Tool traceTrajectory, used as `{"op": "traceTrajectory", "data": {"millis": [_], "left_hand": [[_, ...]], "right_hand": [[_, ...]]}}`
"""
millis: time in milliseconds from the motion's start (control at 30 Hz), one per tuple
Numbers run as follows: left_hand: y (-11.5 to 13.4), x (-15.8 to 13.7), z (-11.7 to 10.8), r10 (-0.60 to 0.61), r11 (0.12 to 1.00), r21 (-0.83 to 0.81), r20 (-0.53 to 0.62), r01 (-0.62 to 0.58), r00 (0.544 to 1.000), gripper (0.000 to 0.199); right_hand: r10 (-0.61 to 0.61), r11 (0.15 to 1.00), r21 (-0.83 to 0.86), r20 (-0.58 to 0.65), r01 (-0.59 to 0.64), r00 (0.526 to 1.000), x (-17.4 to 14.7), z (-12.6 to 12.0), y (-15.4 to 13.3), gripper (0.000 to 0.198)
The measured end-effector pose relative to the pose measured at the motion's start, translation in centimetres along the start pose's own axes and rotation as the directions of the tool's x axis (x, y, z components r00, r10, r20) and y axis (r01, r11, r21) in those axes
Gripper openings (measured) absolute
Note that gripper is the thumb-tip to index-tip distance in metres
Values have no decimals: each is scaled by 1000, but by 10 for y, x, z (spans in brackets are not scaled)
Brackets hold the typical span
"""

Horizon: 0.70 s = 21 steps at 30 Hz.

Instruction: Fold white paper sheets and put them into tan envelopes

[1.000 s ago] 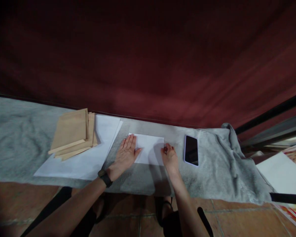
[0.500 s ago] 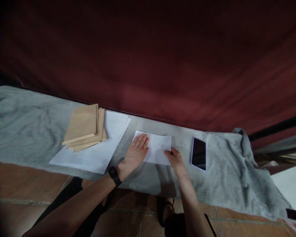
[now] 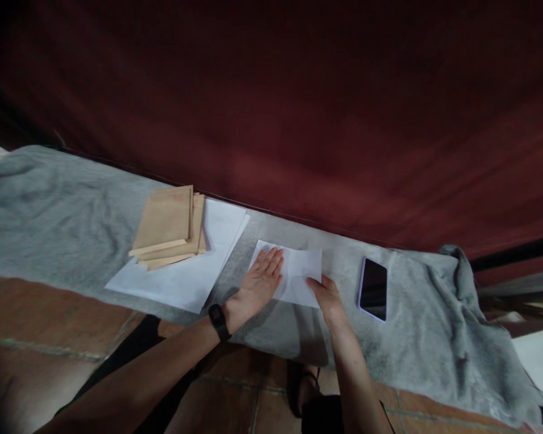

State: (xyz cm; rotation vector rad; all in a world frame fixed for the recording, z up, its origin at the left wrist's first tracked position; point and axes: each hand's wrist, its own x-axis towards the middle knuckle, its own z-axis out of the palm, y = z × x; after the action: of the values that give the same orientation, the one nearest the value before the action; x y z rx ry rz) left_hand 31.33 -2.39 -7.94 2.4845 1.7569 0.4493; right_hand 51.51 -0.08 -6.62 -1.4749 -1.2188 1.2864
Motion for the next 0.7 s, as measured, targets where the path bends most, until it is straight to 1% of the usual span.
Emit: {"op": "traceTrajectory", "data": {"millis": [100,200,267,333,400,467,500,567,600,633,667,700], "left_hand": [[2,0,-9,6,1000,-25,5,-6,1000,56],[1,3,-23,-13,997,-74,-35,10,999,53],[-3,7,-34,-81,989,-128,-95,69,992,53],[-10,11,-43,-168,972,-193,-156,137,973,53],[-18,15,-49,-237,944,-278,-191,179,953,53],[-25,19,-50,-286,902,-384,-192,196,939,52],[-28,20,-50,-305,876,-440,-186,198,934,52],[-30,23,-50,-342,807,-557,-168,198,925,50],[-31,24,-50,-365,758,-622,-152,198,919,49],[-31,25,-50,-398,685,-699,-124,204,909,48],[-30,26,-50,-441,577,-787,-76,218,895,47],[-30,26,-51,-489,426,-873,0,238,872,47]], "right_hand": [[119,990,74,18,-120,993,0,1,-5,37],[112,984,147,-47,-104,993,2,-1,-12,40],[76,983,174,-105,-57,992,5,-5,-17,39],[24,982,188,-167,8,986,6,-10,-24,38],[-40,980,181,-236,84,971,6,-13,-31,39],[-134,975,123,-326,183,936,4,-15,-39,40],[-201,969,59,-375,240,905,1,-15,-43,40],[-365,931,-135,-421,340,831,-5,-14,-49,39],[-451,892,-247,-399,380,799,-9,-12,-50,38],[-530,837,-353,-336,417,779,-13,-10,-50,36],[-591,772,-445,-243,453,769,-16,-8,-49,35],[-633,701,-515,-131,493,763,-19,-6,-48,35]]}}
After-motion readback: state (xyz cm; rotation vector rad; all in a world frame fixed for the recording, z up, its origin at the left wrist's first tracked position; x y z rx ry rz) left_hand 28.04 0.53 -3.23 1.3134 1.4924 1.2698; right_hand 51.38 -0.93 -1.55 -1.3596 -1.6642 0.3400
